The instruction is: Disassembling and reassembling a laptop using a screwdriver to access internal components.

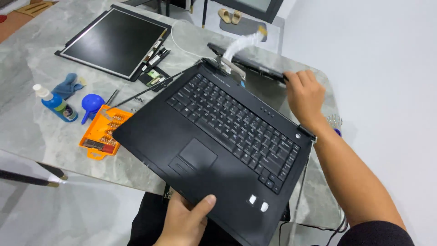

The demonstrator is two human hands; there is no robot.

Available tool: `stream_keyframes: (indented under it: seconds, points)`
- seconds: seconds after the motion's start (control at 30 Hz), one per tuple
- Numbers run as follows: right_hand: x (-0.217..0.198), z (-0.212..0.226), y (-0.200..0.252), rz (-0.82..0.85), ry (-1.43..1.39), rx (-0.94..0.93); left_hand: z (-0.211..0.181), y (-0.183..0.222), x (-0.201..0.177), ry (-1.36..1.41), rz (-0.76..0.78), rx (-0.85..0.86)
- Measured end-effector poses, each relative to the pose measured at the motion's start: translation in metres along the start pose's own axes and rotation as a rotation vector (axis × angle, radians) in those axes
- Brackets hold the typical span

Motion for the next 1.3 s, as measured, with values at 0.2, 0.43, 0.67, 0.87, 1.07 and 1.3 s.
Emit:
stream_keyframes:
  seconds: [0.2, 0.43, 0.67, 0.87, 1.07, 1.3]
  points:
    - [0.024, 0.013, 0.053, 0.171, -0.278, 0.115, 0.037, -0.013, -0.020, 0.054, 0.045, -0.044]
    - [0.039, 0.030, 0.082, 0.550, -0.385, 0.107, 0.045, -0.006, -0.042, -0.438, -0.188, -0.029]
    - [0.051, 0.032, 0.084, 0.742, -0.565, 0.253, 0.063, -0.009, -0.053, -0.117, -0.310, 0.004]
    - [0.060, 0.034, 0.084, 0.799, -0.668, 0.297, 0.072, -0.018, -0.050, -0.044, -0.260, 0.014]
    - [0.073, 0.030, 0.090, 0.889, -0.702, 0.328, 0.084, -0.030, -0.048, -0.002, -0.185, 0.056]
    - [0.035, 0.013, 0.061, 0.751, -0.782, 0.530, 0.066, -0.007, -0.021, 0.061, -0.259, -0.077]
Point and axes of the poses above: each hand's wrist, its own y-axis away from the middle knuckle, its own x-axis out of the palm, z = x × y, the point moved 5 cm from there along -y, towards the middle knuckle, and after that the axes turned 10 degrees about -z, right-handed, at the moved point
